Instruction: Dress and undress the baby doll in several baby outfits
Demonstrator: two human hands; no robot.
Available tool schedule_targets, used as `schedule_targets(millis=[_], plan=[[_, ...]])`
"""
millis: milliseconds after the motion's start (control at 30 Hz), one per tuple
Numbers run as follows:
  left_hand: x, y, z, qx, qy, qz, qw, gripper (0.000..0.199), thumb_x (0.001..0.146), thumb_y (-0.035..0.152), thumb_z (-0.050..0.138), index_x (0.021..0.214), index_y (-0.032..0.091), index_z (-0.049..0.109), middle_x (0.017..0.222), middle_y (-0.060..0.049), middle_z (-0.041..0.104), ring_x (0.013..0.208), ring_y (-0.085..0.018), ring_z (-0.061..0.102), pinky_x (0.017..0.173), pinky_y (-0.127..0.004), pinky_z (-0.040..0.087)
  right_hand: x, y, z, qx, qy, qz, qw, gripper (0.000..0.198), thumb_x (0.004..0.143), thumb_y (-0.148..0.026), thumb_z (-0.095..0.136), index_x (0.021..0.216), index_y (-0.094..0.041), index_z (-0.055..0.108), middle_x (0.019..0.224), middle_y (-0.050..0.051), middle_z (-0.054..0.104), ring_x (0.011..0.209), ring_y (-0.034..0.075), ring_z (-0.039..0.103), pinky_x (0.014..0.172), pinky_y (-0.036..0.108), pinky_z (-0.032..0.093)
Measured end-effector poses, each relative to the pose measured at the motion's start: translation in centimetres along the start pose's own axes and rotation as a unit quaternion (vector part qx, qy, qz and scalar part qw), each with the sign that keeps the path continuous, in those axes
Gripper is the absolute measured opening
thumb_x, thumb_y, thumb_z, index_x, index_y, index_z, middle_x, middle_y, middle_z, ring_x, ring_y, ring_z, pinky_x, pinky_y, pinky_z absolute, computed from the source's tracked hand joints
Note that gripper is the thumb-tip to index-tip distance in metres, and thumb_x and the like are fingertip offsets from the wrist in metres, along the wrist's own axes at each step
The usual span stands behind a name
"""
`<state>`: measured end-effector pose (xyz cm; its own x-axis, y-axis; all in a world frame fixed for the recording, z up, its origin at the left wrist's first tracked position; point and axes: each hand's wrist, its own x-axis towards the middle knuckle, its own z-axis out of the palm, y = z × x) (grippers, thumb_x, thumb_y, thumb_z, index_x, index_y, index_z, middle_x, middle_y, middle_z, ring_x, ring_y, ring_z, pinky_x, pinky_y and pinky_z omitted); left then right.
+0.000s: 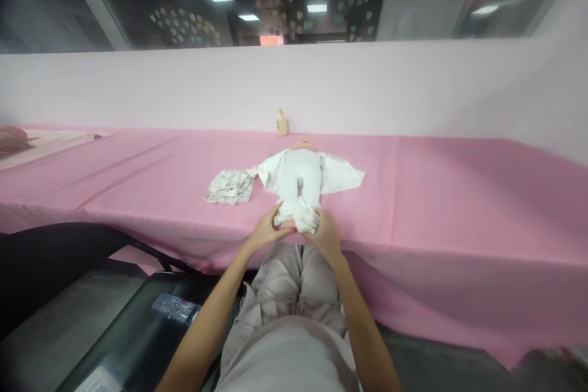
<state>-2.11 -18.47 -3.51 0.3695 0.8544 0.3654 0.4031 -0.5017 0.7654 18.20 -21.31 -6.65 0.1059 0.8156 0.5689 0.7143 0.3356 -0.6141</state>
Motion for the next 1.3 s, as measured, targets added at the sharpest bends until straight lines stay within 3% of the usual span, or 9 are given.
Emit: schedule_targets(millis=[100, 200, 300, 533, 633, 733, 933, 1133, 1300], plan=[[-0.4, 0.7, 0.0, 0.028, 0.005, -0.027, 0.999, 0.088, 0.066, 0.043, 0.078, 0.138, 0.013, 0.038, 0.124, -0.012, 0.059, 0.109, -0.026, 0.058, 0.092, -0.037, 0.047, -1.3, -0.8, 0.6, -0.005, 0.047, -0.004, 0.999, 0.04, 0.077, -0.035, 0.061, 0.112, -0.016, 0.057, 0.104, 0.01, 0.065, 0.095, 0.026, 0.056, 0.081, 0.037, 0.046], [-0.9, 1.1, 0.3, 0.04, 0.019, -0.027, 0.999, 0.061, 0.071, 0.04, 0.073, 0.123, 0.016, 0.051, 0.106, -0.006, 0.066, 0.091, -0.022, 0.063, 0.079, -0.032, 0.049, -2.2, -1.3, 1.4, -0.043, 0.087, -0.021, 0.995, 0.034, 0.081, -0.028, 0.054, 0.113, -0.017, 0.057, 0.104, 0.01, 0.066, 0.094, 0.025, 0.058, 0.079, 0.035, 0.046], [-1.5, 1.2, 1.2, 0.072, 0.051, -0.012, 0.996, 0.04, 0.075, 0.031, 0.068, 0.111, 0.018, 0.059, 0.095, -0.004, 0.067, 0.085, -0.02, 0.062, 0.076, -0.03, 0.047, -2.9, -1.3, 2.1, -0.092, 0.126, -0.035, 0.987, 0.029, 0.08, -0.025, 0.051, 0.106, -0.015, 0.059, 0.09, 0.011, 0.068, 0.084, 0.025, 0.061, 0.072, 0.033, 0.047], [-3.0, 0.0, 3.9, 0.184, 0.229, 0.15, 0.944, 0.017, 0.075, 0.01, 0.055, 0.09, 0.015, 0.062, 0.091, -0.009, 0.058, 0.088, -0.022, 0.053, 0.077, -0.035, 0.045, -4.1, -1.3, 2.6, -0.093, 0.187, -0.089, 0.974, 0.025, 0.081, -0.021, 0.048, 0.099, -0.014, 0.063, 0.079, 0.01, 0.069, 0.072, 0.023, 0.063, 0.064, 0.03, 0.047], [-3.2, 0.0, 4.1, 0.181, 0.264, 0.217, 0.922, 0.012, 0.078, 0.011, 0.055, 0.089, 0.015, 0.06, 0.092, -0.009, 0.057, 0.09, -0.022, 0.053, 0.078, -0.036, 0.046, -4.5, -1.6, 2.2, -0.082, 0.169, -0.097, 0.977, 0.023, 0.081, -0.023, 0.048, 0.096, -0.014, 0.064, 0.078, 0.009, 0.069, 0.07, 0.022, 0.064, 0.063, 0.03, 0.047], [-2.9, 0.6, 3.8, 0.163, 0.251, 0.233, 0.925, 0.018, 0.083, 0.012, 0.055, 0.101, 0.013, 0.058, 0.101, -0.011, 0.057, 0.097, -0.022, 0.054, 0.083, -0.036, 0.049, -4.7, -2.0, 1.7, -0.091, 0.126, -0.092, 0.983, 0.026, 0.083, -0.026, 0.048, 0.099, -0.014, 0.064, 0.081, 0.009, 0.07, 0.072, 0.021, 0.064, 0.064, 0.029, 0.047], [-1.1, 1.3, 3.0, 0.143, 0.214, 0.195, 0.947, 0.029, 0.087, 0.013, 0.048, 0.115, 0.014, 0.055, 0.115, -0.014, 0.059, 0.109, -0.023, 0.057, 0.092, -0.036, 0.05, -3.5, -2.8, 1.4, -0.164, 0.087, -0.032, 0.982, 0.03, 0.084, -0.024, 0.05, 0.107, -0.016, 0.066, 0.084, 0.009, 0.071, 0.076, 0.021, 0.064, 0.065, 0.026, 0.044], [-0.3, 0.4, 2.2, 0.102, 0.163, 0.111, 0.975, 0.031, 0.088, 0.019, 0.051, 0.12, 0.017, 0.055, 0.117, -0.009, 0.064, 0.107, -0.022, 0.062, 0.09, -0.034, 0.051, -2.1, -4.3, 1.0, -0.195, 0.024, 0.036, 0.98, 0.036, 0.086, -0.022, 0.054, 0.121, -0.02, 0.061, 0.093, 0.005, 0.072, 0.083, 0.02, 0.065, 0.067, 0.026, 0.043], [-0.7, -0.1, 2.3, 0.137, 0.174, 0.146, 0.964, 0.041, 0.09, 0.017, 0.049, 0.131, 0.018, 0.051, 0.13, -0.011, 0.057, 0.122, -0.023, 0.052, 0.104, -0.038, 0.044, -2.4, -5.1, 0.2, -0.209, -0.045, 0.061, 0.975, 0.035, 0.086, -0.018, 0.052, 0.12, -0.019, 0.059, 0.095, 0.005, 0.072, 0.086, 0.02, 0.066, 0.066, 0.026, 0.043]])
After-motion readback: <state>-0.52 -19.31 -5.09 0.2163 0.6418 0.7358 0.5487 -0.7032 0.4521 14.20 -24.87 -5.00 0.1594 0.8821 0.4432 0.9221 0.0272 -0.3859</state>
